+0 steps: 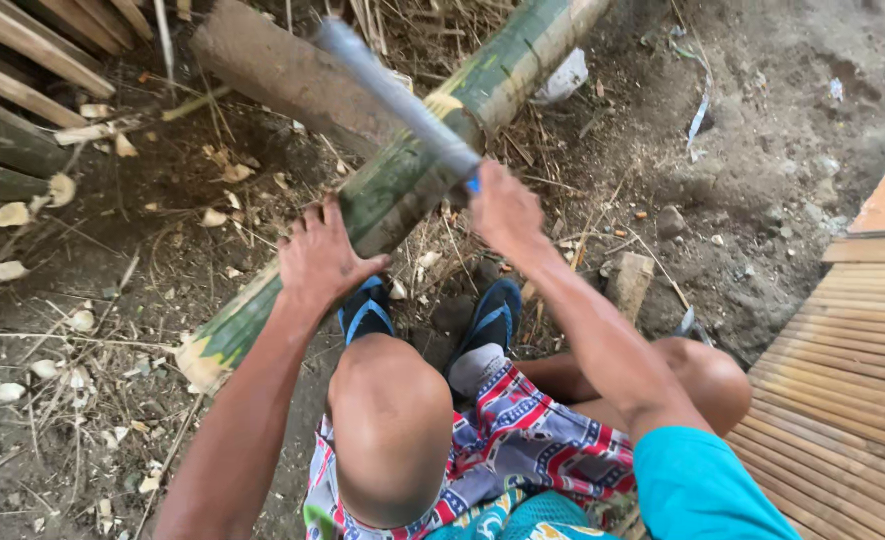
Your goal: The person uses a machete to shave the outer layer of a bamboo pole that is resting on a log. They repeatedly strike the bamboo to remove the green outer skin, gradually exposing the lighter inner material.
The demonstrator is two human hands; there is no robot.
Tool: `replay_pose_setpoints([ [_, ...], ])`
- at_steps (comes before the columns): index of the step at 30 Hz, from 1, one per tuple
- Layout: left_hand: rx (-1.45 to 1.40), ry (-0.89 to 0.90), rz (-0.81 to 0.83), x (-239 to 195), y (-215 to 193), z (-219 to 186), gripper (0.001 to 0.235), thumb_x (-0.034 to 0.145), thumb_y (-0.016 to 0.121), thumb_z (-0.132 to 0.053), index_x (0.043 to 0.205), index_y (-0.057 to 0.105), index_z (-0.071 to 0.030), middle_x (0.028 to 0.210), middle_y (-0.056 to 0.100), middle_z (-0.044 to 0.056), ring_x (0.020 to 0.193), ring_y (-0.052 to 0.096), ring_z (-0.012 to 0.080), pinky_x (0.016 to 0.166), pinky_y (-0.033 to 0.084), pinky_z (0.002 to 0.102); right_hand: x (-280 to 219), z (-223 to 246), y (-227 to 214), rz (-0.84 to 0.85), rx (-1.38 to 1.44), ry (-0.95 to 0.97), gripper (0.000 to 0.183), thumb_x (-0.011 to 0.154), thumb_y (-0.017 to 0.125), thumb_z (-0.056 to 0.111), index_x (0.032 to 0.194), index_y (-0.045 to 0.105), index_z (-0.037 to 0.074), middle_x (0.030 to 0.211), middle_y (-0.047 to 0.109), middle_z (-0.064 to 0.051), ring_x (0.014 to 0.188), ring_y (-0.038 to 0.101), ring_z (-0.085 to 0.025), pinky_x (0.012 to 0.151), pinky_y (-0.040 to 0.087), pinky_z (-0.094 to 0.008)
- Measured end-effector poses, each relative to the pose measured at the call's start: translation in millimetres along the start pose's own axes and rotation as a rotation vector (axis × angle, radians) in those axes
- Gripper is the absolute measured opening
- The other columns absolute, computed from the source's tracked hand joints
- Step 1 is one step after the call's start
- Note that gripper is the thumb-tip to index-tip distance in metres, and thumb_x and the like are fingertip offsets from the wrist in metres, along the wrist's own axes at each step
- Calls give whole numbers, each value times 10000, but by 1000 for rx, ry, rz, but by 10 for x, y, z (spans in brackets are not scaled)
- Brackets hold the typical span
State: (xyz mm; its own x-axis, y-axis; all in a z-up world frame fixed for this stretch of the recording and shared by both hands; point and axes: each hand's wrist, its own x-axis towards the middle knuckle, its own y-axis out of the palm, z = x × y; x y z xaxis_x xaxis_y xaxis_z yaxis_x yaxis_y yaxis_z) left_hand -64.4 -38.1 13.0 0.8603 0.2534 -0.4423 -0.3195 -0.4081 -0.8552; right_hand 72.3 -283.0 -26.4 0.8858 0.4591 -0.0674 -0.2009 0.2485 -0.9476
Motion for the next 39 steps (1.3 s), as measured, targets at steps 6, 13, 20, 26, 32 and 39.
replay_pose_setpoints([
  [6, 19, 18, 3, 50, 92, 77, 1242, 691, 779, -744, 1550, 263, -11, 1468, 461, 300, 1315, 513, 446, 1060, 454, 555, -51, 193, 31, 283, -328, -188, 169, 1042, 515, 61, 1183, 510, -34, 901, 661, -171, 594, 662, -220, 401, 544, -363],
  [13, -2, 34, -58, 37, 145, 77, 1267, 666, 788, -737, 1543, 244, -2, 1475, 445, 292, 1283, 512, 452, 1016, 458, 556, 280, 181, -496, 405, -127, 131, 221, 994, 437, 54, 1197, 473, -22, 715, 590, -114, 500, 575, -215, 365, 462, -372],
  [20, -8, 22, -6, 53, 27, 55, 1237, 684, 792, -705, 1555, 273, 4, 1449, 488, 281, 1300, 539, 433, 1058, 467, 540, 210, -227, -40, 266, -1, 66, 156, 1008, 432, 37, 1035, 583, 6, 806, 647, -139, 660, 678, -235, 553, 589, -421],
  [26, 9, 59, -62, 20, -11, 30, 1257, 665, 807, -723, 1523, 260, 15, 1430, 464, 297, 1256, 528, 457, 1036, 432, 573, 697, -573, -548, 193, -138, 316, 316, 1001, 508, 144, 1279, 475, -3, 926, 680, -224, 826, 713, -383, 702, 617, -481],
  [32, 23, 48, -49, 47, 127, 58, 1252, 675, 797, -722, 1528, 276, 32, 1428, 479, 299, 1276, 531, 451, 1058, 442, 555, 99, 336, -436, 504, -50, 66, 181, 1007, 463, -5, 1179, 512, 24, 814, 670, -159, 618, 700, -261, 498, 614, -431],
  [39, 1, 59, -91, 13, 140, -8, 1216, 675, 813, -674, 1514, 277, 24, 1439, 460, 273, 1276, 510, 436, 1025, 427, 581, 475, 71, -682, 335, -178, 121, 194, 1013, 516, 72, 1192, 525, -3, 739, 629, -121, 583, 627, -242, 464, 478, -401],
])
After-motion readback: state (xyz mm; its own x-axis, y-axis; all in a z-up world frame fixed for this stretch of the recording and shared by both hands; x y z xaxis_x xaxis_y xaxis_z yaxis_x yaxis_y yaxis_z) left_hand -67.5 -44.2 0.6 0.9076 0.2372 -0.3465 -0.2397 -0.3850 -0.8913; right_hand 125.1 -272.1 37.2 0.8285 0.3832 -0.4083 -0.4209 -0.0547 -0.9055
